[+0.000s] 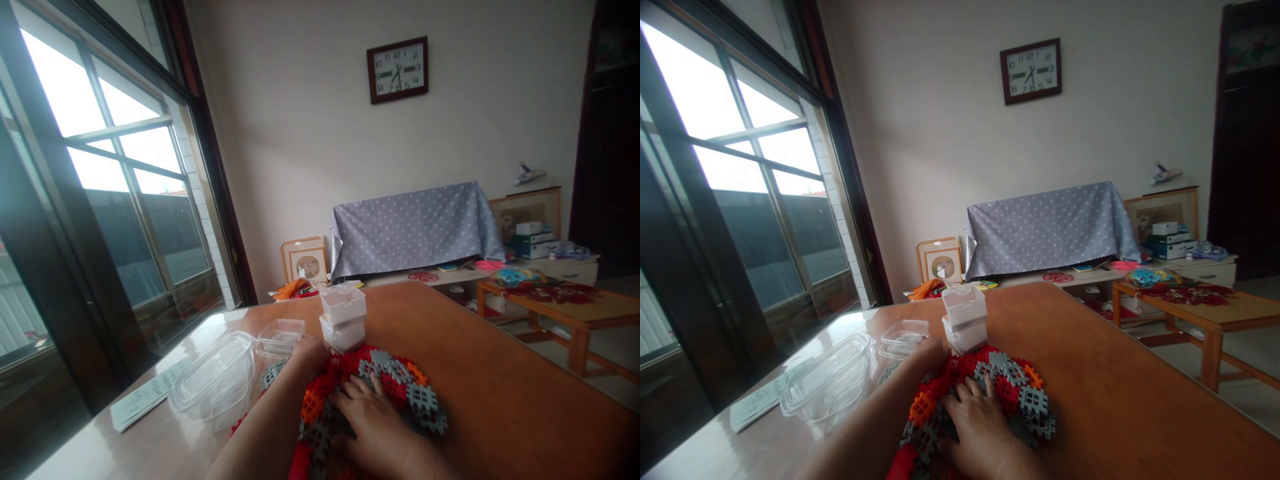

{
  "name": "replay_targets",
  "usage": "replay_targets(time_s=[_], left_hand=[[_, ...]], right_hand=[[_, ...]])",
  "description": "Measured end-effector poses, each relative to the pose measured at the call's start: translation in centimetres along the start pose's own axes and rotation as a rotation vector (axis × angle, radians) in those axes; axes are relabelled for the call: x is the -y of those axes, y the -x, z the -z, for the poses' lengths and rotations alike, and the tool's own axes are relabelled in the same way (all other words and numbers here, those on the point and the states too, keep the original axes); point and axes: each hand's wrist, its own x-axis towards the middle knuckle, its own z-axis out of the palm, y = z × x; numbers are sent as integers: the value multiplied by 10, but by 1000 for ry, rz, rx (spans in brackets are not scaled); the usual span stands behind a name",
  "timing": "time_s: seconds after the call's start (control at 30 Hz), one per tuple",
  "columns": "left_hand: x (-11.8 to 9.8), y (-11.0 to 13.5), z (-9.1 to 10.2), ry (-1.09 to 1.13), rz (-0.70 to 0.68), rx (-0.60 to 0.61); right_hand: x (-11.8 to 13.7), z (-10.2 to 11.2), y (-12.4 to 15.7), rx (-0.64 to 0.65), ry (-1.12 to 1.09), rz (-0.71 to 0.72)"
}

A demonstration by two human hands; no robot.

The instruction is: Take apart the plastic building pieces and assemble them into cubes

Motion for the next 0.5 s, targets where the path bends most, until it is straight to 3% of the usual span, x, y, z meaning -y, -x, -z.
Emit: replay_targets(time_s=[0.23, 0.5], left_hand=[[-3, 12, 7, -102, 114, 63], [-2, 33, 20, 21, 117, 34]], right_hand=[[1, 0, -1, 15, 11, -6], [1, 2, 0, 14, 40, 17]])
